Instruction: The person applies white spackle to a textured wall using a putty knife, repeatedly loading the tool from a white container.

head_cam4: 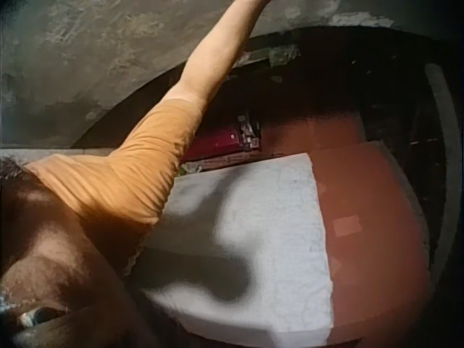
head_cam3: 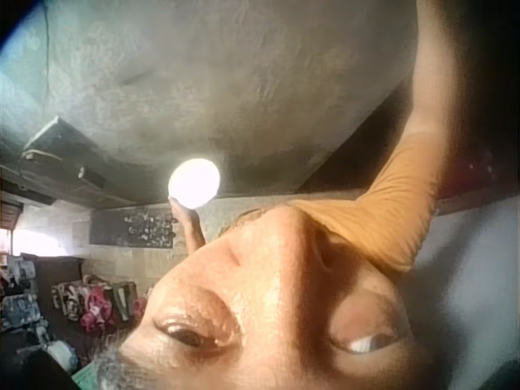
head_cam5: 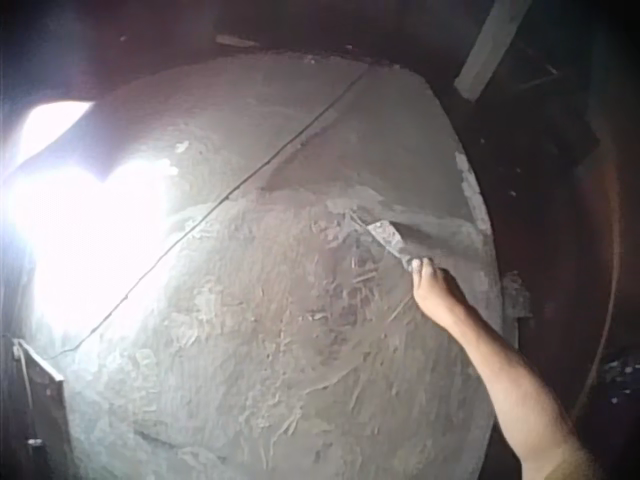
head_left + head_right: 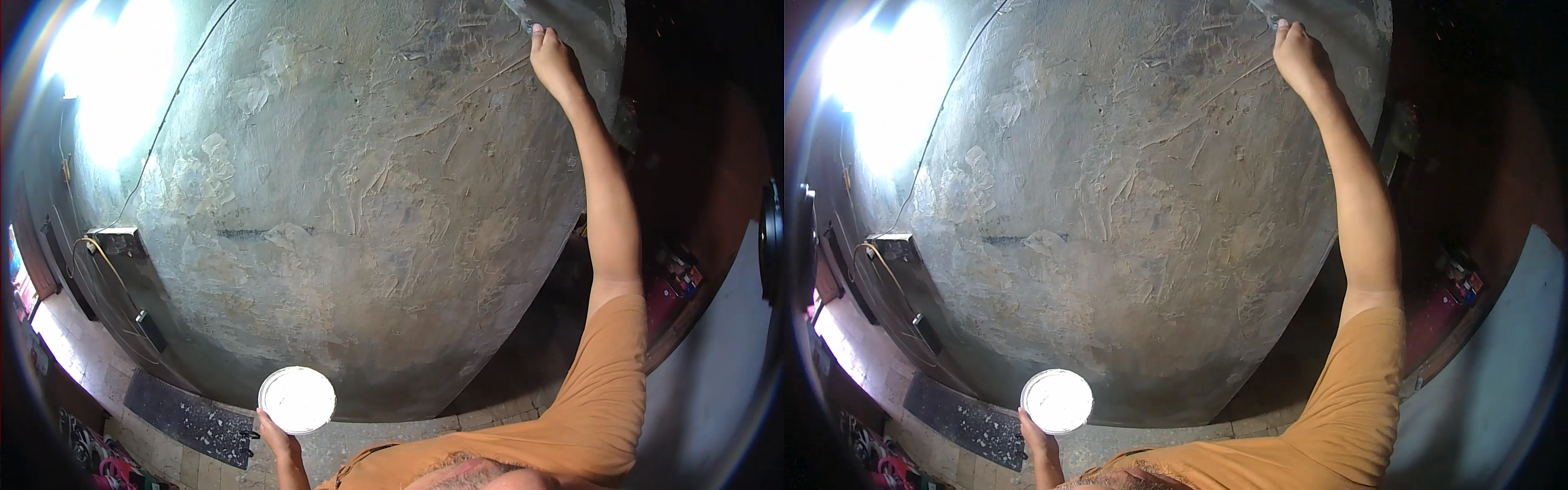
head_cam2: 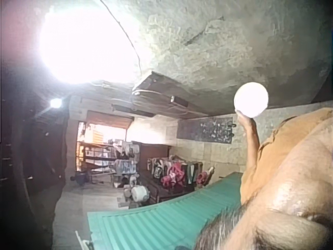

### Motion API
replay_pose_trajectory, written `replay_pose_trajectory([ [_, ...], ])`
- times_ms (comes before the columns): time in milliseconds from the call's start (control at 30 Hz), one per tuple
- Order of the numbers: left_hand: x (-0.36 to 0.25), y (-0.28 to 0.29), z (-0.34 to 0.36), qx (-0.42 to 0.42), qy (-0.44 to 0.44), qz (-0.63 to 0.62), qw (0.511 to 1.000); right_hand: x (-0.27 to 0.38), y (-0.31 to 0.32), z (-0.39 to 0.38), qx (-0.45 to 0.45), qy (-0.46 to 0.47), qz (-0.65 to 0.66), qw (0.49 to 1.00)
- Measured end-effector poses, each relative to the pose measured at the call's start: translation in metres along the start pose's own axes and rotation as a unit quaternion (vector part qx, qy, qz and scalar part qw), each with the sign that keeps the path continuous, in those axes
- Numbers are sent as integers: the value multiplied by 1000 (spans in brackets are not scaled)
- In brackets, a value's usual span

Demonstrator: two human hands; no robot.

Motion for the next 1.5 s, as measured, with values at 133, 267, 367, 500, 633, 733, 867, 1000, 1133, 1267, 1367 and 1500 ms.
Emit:
replay_pose_trajectory([
  [133,-8,-6,-4,-12,-9,0,1000,47,27,4,-36,-54,63,996],
  [267,-2,-15,-7,-3,-16,-6,1000,57,-10,36,-74,-73,41,994],
  [367,6,-6,-10,-12,-24,-17,1000,85,-16,-3,33,-44,29,998],
  [500,12,-4,-21,-18,-8,-4,1000,74,2,-39,5,-31,50,998],
  [633,8,-5,-23,-23,-12,-4,1000,56,22,-10,-107,-21,108,988],
  [733,5,0,-16,-11,-26,6,1000,85,16,-6,-69,-26,143,987],
  [867,6,-1,-6,2,-12,-12,1000,118,2,3,-70,-4,137,988],
  [1000,1,2,11,26,10,0,1000,132,-8,12,-121,-19,65,990],
  [1133,-11,15,33,31,30,8,999,158,-38,-2,40,-75,39,996],
  [1267,-38,36,53,28,46,12,998,178,-54,-29,96,-85,-8,992],
  [1367,-56,56,75,45,50,21,998,183,-21,-4,-18,-70,38,997],
  [1500,-74,79,102,67,54,30,996,168,-29,47,-47,-122,-42,991],
])
Point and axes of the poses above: each hand's wrist, its own z-axis towards the middle knuckle, its own y-axis out of the back of the hand, x = y × z, the point moved 10 cm from there along z, towards the middle knuckle, and after that the axes turned 1 degree about -y, right-handed, at the moved point
